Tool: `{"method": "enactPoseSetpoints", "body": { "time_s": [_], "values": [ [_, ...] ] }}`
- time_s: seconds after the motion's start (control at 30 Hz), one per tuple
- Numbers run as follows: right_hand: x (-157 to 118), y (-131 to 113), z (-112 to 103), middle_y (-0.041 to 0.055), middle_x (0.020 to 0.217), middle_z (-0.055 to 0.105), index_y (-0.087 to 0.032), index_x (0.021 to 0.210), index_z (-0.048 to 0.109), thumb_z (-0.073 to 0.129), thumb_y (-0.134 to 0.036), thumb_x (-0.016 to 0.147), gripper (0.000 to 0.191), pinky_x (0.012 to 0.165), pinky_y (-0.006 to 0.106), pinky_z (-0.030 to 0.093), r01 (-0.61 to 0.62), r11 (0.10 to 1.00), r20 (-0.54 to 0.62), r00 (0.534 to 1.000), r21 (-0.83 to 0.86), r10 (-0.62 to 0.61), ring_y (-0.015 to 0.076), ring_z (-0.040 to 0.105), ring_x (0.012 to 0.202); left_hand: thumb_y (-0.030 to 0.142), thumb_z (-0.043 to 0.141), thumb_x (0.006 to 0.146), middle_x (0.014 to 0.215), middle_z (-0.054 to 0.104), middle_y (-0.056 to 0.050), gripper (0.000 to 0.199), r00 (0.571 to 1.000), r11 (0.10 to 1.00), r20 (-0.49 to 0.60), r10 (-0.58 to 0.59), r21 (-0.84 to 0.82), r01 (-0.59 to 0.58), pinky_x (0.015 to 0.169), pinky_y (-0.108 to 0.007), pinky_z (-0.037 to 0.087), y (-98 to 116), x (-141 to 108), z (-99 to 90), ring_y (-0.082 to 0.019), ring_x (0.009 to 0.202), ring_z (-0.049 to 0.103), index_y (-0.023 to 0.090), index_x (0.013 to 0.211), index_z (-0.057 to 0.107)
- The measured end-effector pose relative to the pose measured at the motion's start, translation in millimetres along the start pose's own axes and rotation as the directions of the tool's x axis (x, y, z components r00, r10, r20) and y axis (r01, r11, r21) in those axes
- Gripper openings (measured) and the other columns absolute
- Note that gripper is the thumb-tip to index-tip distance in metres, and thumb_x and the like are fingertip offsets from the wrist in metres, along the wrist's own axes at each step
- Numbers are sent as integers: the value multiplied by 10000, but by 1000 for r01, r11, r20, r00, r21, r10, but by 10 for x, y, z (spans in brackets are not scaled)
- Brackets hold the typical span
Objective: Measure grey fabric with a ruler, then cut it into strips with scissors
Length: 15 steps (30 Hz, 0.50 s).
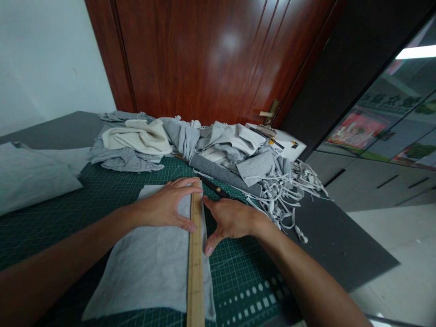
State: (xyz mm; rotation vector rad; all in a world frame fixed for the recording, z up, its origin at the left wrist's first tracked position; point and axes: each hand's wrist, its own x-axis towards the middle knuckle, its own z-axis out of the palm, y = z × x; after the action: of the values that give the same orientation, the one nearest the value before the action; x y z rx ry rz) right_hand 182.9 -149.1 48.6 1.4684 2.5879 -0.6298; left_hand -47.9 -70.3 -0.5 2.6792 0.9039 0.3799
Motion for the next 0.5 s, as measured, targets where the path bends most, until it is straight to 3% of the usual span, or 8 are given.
{"method": "enactPoseSetpoints", "body": {
  "time_s": [0.2, 0.5],
  "values": [
    [-1, -10, -2, 233, 1170, 796, -51, 1593, 450, 951, -721, 663, 1251, 814, 414, 554, -17, 1000, 8, 1000, -7, 17, 432, 776, 1049, 744, 927, 599, 1717, 457, -148, 1053, 999, 999, -5, -35, -12, 35, 1283, -548, 339, 32, 4, 23, -424, 1584, 413, 277, 1496, 634],
    [6, 8, 15, 275, 1182, 782, -15, 1587, 438, 920, -778, 660, 1293, 802, 437, 562, 2, 1000, 2, 1000, -4, -2, 459, 775, 1038, 738, 942, 589, 1716, 457, -141, 1066, 998, 998, -7, -57, 3, 57, 1282, -526, 346, 38, 10, 52, -412, 1588, 410, 283, 1497, 619]
  ]
}}
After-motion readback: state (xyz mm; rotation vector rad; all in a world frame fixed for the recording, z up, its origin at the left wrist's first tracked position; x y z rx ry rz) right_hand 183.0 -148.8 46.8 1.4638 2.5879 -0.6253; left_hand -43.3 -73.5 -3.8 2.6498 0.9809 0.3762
